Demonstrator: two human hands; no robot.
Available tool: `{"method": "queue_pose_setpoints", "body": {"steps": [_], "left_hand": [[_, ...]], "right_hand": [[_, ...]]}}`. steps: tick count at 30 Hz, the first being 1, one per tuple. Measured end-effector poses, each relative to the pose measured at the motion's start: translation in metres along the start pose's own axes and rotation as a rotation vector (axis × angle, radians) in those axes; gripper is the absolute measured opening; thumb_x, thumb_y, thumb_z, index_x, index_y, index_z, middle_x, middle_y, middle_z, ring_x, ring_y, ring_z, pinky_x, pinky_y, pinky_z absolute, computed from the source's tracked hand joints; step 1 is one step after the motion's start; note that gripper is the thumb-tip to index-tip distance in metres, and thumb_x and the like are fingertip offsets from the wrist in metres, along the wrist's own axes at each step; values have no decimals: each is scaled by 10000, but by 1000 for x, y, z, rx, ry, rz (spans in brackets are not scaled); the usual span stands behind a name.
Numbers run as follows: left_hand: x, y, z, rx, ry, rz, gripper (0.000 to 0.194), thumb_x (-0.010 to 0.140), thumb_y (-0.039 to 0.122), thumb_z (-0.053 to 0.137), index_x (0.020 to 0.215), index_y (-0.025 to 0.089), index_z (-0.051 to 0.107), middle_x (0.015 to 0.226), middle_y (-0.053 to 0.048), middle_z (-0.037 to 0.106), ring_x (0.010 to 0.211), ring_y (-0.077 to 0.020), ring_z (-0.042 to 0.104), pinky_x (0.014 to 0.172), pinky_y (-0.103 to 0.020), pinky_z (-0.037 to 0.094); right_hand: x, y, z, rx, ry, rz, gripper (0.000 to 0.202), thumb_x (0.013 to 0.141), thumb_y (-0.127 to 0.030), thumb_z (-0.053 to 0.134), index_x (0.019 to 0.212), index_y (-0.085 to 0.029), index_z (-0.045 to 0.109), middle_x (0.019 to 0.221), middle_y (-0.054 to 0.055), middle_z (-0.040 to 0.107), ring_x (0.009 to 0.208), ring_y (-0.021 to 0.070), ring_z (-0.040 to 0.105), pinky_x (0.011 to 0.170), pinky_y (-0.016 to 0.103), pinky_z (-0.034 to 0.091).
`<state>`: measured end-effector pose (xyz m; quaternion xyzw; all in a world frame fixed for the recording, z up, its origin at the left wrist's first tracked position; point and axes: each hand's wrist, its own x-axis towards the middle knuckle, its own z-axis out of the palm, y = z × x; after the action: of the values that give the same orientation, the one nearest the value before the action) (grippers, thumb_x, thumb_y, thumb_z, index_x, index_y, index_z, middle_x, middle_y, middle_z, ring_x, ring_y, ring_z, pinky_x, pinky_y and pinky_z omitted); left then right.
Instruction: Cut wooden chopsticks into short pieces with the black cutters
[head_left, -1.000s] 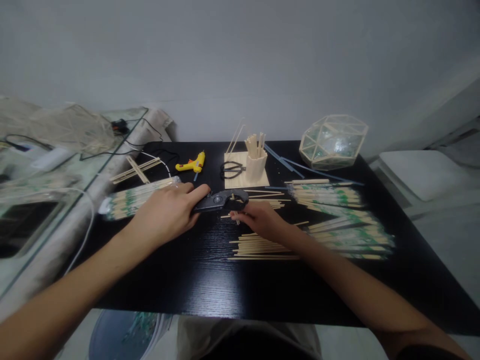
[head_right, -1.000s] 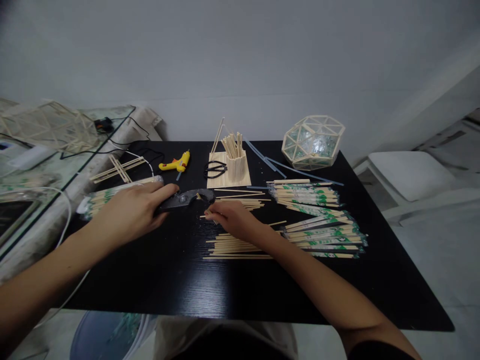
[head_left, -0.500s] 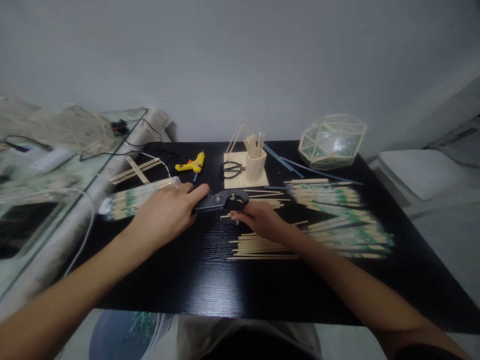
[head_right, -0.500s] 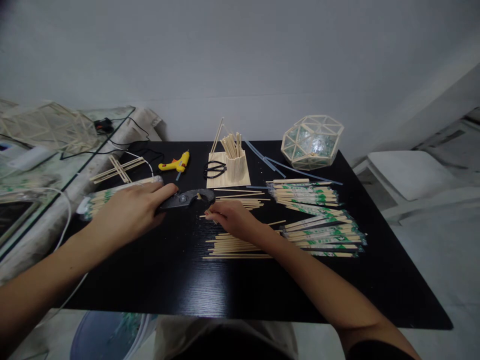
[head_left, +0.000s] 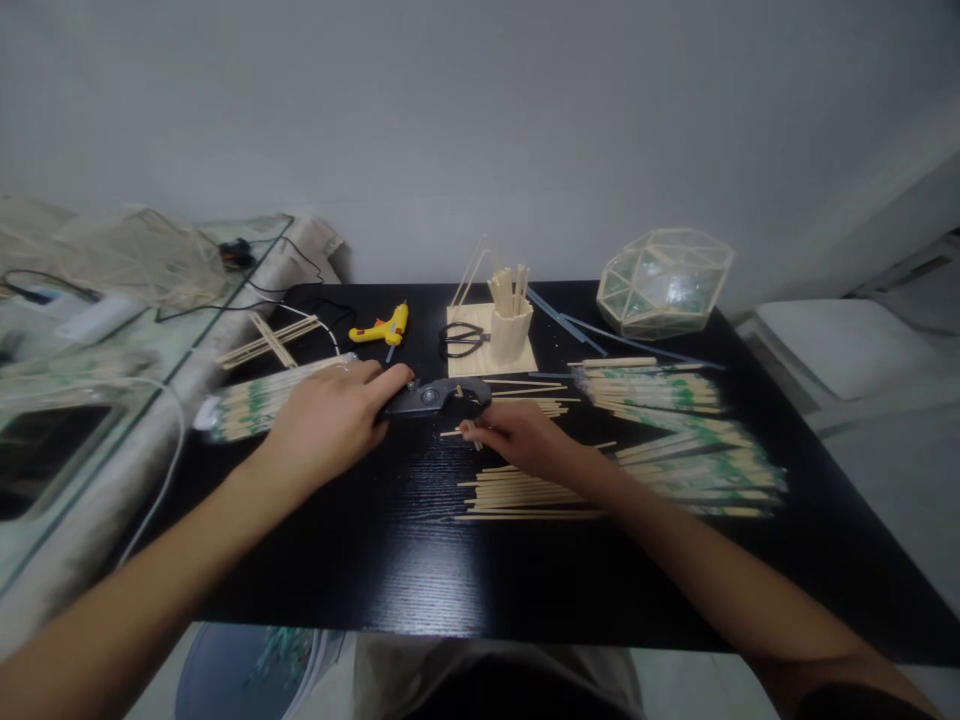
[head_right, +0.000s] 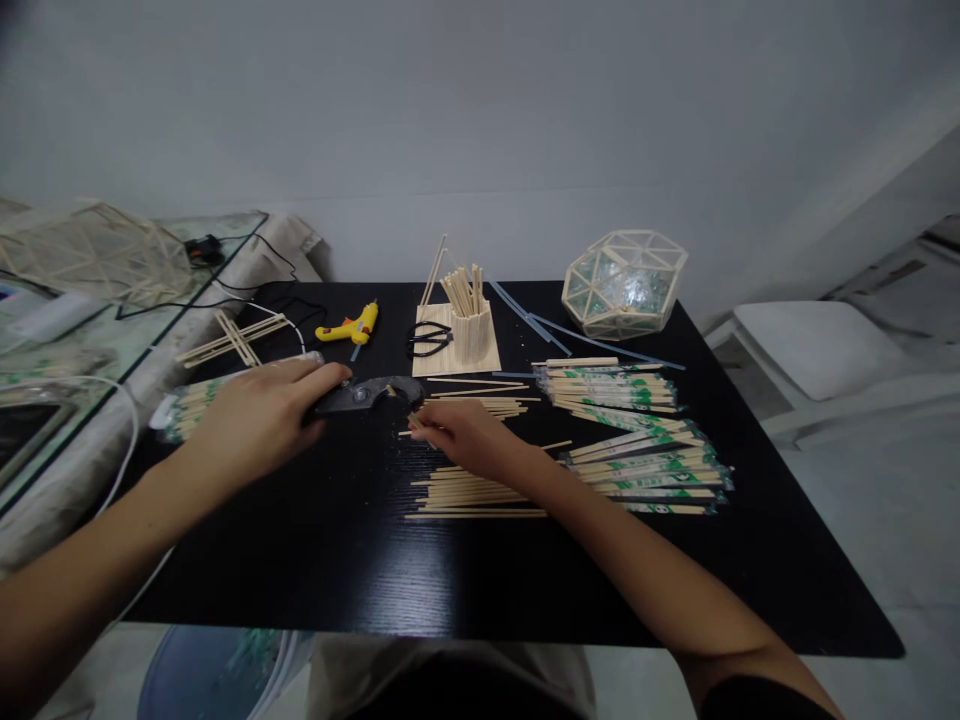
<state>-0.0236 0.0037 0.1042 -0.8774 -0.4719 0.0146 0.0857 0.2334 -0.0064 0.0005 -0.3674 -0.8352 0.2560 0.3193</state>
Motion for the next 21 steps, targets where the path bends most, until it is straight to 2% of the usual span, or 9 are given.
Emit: {"method": "queue_pose_setpoints", "body": {"steps": [2, 4, 6, 8, 9, 12, 15, 18, 21], "left_hand": [[-1, -6, 2, -90, 83, -35, 419, 802, 162, 576, 1210, 219, 652, 1105, -121, 736, 1018, -320, 712, 862, -425, 565], [-2, -10, 5, -218, 228, -117, 388, 843, 189, 575, 1223, 218, 646, 1170, -110, 738, 1056, -298, 709, 908, -411, 559], [-3, -10, 11, -382, 398, -244, 311, 916, 255, 574, 1217, 218, 640, 1135, -85, 748, 990, -249, 718, 889, -374, 558], [-1, -8, 21, -565, 541, -396, 281, 971, 366, 576, 1201, 214, 625, 1010, -54, 750, 863, -200, 712, 817, -333, 558], [0, -6, 27, -661, 579, -440, 289, 979, 401, 575, 1192, 208, 607, 987, -47, 747, 841, -186, 707, 801, -319, 558], [7, 2, 47, -823, 522, -491, 254, 978, 447, 569, 1012, 203, 627, 938, -37, 741, 865, -181, 690, 801, -299, 547], [15, 14, 65, -952, 515, -498, 327, 950, 503, 585, 920, 185, 656, 855, -43, 722, 823, -197, 672, 782, -313, 532], [21, 27, 75, -1062, 473, -460, 348, 952, 515, 589, 874, 182, 655, 835, -41, 694, 794, -191, 642, 727, -298, 505], [22, 39, 80, -1120, 433, -421, 340, 949, 499, 609, 818, 186, 630, 736, -6, 620, 702, -160, 572, 658, -272, 450]], "right_hand": [[2, -2, -13, 4, -62, 0, 157, 987, -208, 672, 850, -152, 726, 768, 13, 728, 680, 129, 631, 666, 228, 416], [4, -1, -30, -10, -119, 42, 134, 973, -194, 684, 851, -158, 730, 744, -3, 718, 657, 121, 612, 660, 227, 406], [4, 4, -47, -49, -160, 124, 108, 945, -154, 700, 848, -161, 748, 737, 0, 729, 654, 124, 622, 667, 233, 417], [3, 9, -60, -80, -204, 224, 79, 917, -133, 722, 864, -162, 772, 770, 19, 761, 680, 138, 656, 676, 242, 434], [3, 12, -63, -96, -230, 264, 72, 906, -129, 733, 865, -164, 781, 784, 26, 772, 693, 145, 668, 681, 247, 441], [2, 12, -63, -159, -302, 303, 45, 874, -128, 774, 863, -166, 795, 821, 44, 783, 753, 170, 684, 722, 266, 454], [2, 5, -50, -215, -362, 281, 57, 874, -145, 791, 929, -161, 794, 893, 61, 777, 841, 189, 678, 767, 274, 449], [3, -4, -36, -249, -403, 332, 78, 889, -146, 775, 965, -167, 778, 899, 54, 764, 811, 182, 661, 716, 264, 419], [3, -6, -28, -303, -420, 344, 19, 910, -158, 751, 909, -173, 762, 890, 51, 760, 819, 194, 662, 703, 272, 398]]}}
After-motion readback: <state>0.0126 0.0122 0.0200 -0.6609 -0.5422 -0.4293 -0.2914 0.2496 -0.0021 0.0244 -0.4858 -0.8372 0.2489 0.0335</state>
